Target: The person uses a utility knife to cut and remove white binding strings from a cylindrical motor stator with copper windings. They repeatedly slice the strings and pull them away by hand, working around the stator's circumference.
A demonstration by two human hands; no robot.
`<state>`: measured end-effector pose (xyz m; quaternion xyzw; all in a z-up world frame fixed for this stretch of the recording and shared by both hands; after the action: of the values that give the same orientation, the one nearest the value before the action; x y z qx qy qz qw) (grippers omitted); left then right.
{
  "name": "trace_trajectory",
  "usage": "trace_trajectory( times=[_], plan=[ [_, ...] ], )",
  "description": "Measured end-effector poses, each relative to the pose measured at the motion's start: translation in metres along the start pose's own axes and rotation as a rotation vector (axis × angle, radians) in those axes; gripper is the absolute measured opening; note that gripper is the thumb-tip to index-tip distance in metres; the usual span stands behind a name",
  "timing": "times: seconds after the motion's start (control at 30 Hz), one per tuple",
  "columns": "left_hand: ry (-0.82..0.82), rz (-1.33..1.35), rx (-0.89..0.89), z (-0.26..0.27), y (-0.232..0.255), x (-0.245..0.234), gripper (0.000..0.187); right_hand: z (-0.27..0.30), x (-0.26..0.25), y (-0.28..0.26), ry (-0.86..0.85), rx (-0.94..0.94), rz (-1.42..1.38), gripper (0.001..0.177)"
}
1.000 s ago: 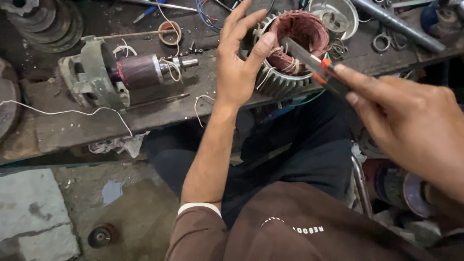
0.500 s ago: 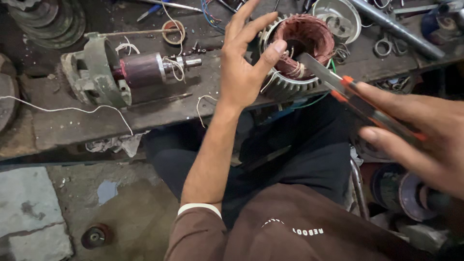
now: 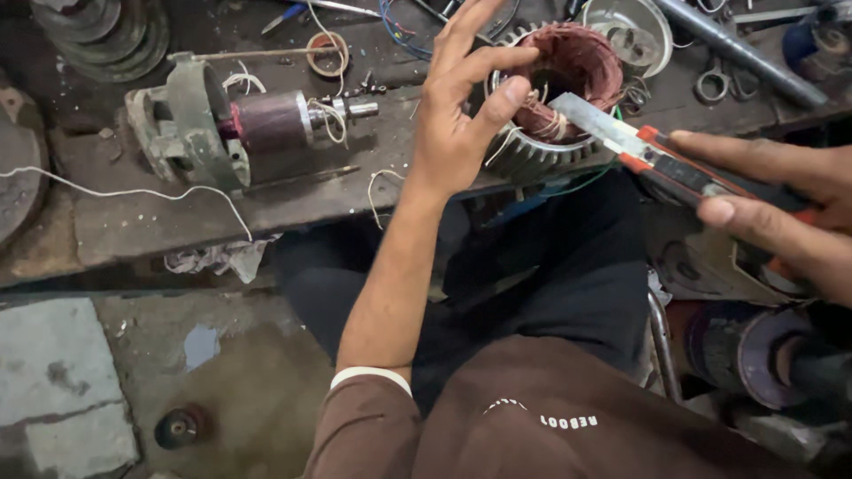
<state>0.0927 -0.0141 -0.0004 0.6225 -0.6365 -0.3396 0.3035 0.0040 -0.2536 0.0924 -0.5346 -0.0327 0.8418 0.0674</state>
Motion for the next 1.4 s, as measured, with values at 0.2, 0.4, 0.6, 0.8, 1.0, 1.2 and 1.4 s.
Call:
trace_trajectory(
  times=[0.2, 0.4, 0.6, 0.8, 1.0, 1.2, 1.4],
  plan=[
    [-0.014, -0.120, 0.101, -0.010, 0.036, 0.001, 0.034, -0.005, -0.001, -0.007, -0.089, 0.004, -0.015, 0.060],
    [-0.264, -0.529, 0.415, 0.003, 0.094, 0.039, 0.074, -0.003, -0.008, -0.013, -0.109, 0.079, 0.030, 0.063],
    [-0.265, -0.589, 0.536, 0.014, 0.122, 0.061, 0.060, -0.002, -0.021, -0.036, 0.107, -0.260, 0.079, 0.076],
    [-0.273, -0.577, 0.514, 0.014, 0.115, 0.072, 0.061, -0.004, -0.014, -0.011, 0.118, -0.272, -0.039, 0.072],
    [-0.165, -0.514, 0.533, 0.013, 0.110, 0.071, 0.059, 0.005, -0.013, 0.022, 0.078, -0.413, -0.414, 0.085],
    [-0.130, -0.348, 0.449, 0.010, 0.093, 0.068, 0.055, 0.018, -0.016, 0.011, 0.324, -0.771, -0.569, 0.086],
    [-0.191, -0.356, 0.425, 0.007, 0.096, 0.074, 0.055, 0.005, -0.013, 0.000, 0.729, -0.946, -0.531, 0.058]
  ],
)
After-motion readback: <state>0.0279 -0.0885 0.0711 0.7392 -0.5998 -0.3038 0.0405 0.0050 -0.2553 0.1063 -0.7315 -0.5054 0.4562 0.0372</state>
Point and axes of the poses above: each hand's wrist, its own z-axis away from the middle knuckle, its own x-axis out of the palm, y = z × x, the point moved 9 cm from there along -z, towards the middle knuckle, and after that the axes turned 1 degree about z, right-handed, at the moved point
